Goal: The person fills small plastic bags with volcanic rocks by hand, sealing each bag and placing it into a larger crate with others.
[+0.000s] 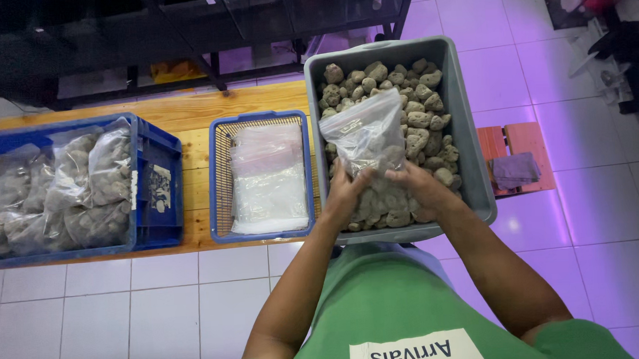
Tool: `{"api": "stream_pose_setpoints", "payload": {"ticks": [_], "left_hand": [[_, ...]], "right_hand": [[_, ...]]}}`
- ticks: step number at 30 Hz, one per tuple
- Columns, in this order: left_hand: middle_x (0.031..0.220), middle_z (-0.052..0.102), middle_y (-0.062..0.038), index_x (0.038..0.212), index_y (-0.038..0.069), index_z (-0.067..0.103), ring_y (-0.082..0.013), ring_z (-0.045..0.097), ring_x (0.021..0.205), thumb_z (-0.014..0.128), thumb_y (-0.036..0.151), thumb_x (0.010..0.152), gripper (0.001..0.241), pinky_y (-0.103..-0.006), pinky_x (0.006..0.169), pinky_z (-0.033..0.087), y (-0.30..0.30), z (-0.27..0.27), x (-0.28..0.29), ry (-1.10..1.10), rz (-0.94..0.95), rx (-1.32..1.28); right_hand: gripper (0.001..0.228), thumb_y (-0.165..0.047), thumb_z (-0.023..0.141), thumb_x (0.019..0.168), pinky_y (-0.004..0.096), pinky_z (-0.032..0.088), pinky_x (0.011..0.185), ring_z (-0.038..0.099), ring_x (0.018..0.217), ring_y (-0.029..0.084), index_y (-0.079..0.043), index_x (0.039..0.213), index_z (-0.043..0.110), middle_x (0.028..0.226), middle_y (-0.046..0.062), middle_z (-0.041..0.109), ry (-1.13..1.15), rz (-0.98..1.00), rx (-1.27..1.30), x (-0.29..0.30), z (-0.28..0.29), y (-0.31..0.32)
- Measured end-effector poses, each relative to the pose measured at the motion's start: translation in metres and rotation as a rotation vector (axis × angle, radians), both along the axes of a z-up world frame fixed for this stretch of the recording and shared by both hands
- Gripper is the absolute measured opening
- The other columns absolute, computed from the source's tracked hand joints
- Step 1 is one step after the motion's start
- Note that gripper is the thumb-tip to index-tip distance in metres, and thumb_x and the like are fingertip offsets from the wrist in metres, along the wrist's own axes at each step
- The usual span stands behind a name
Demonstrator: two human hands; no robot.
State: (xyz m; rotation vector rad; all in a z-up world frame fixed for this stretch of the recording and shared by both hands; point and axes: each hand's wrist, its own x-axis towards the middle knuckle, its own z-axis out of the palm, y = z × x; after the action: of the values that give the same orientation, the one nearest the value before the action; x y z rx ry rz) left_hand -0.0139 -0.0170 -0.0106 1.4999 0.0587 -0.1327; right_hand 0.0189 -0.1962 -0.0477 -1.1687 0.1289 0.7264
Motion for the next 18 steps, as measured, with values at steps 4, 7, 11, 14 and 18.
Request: {"api": "stream_pose_setpoints", "payload": {"ticks": [4,7,11,14,18], "left_hand": [[0.134,0.051,-0.013,0.135,0.006,0.047,-0.023,0.048,0.121,0.046,0.043,0.097,0.054,-0.0434,0.103,0.038,0.014,-0.016,-0.001,0.255,0.044,-0.824],[0.131,0.052,-0.018,0.139,0.005,0.042,-0.0311,0.05,0.12,0.037,0.072,0.086,0.085,-0.0489,0.105,0.037,0.034,-0.033,-0.005,0.218,-0.069,-1.046],[0.128,0.055,-0.019,0.134,0.004,0.048,-0.0334,0.053,0.117,0.039,0.068,0.087,0.08,-0.0486,0.104,0.038,0.056,-0.062,-0.02,0.314,-0.071,-1.095],[0.122,0.059,-0.02,0.13,0.005,0.053,-0.0336,0.057,0.112,0.048,0.057,0.088,0.067,-0.0495,0.102,0.04,0.073,-0.088,-0.022,0.356,-0.071,-1.092],[0.093,0.071,-0.015,0.1,0.004,0.069,-0.0263,0.069,0.084,0.065,0.034,0.081,0.036,-0.0401,0.08,0.053,0.079,-0.047,-0.037,0.393,0.076,-0.956]], "right_hand": [[0.081,-0.023,0.075,0.066,0.061,0.05,0.082,0.058,0.104,0.045,-0.002,0.137,0.041,0.117,0.029,0.057,-0.015,-0.011,-0.068,-0.029,0.033,0.018],[0.065,-0.012,0.074,0.063,0.055,0.054,0.072,0.063,0.092,0.035,0.003,0.122,0.05,0.102,0.024,0.062,0.089,-0.023,0.083,-0.048,0.048,0.035],[0.066,0.0,0.075,0.062,0.052,0.054,0.073,0.062,0.091,0.034,-0.001,0.124,0.052,0.104,0.024,0.063,0.133,0.004,0.076,-0.064,0.052,0.061],[0.077,0.007,0.078,0.056,0.048,0.055,0.076,0.062,0.096,0.03,-0.006,0.128,0.053,0.107,0.021,0.065,0.09,0.005,0.019,-0.071,0.07,0.082],[0.072,0.008,0.077,0.057,0.045,0.057,0.072,0.063,0.092,0.033,-0.002,0.125,0.054,0.103,0.022,0.066,0.057,-0.035,-0.033,-0.088,0.061,0.096]]}}
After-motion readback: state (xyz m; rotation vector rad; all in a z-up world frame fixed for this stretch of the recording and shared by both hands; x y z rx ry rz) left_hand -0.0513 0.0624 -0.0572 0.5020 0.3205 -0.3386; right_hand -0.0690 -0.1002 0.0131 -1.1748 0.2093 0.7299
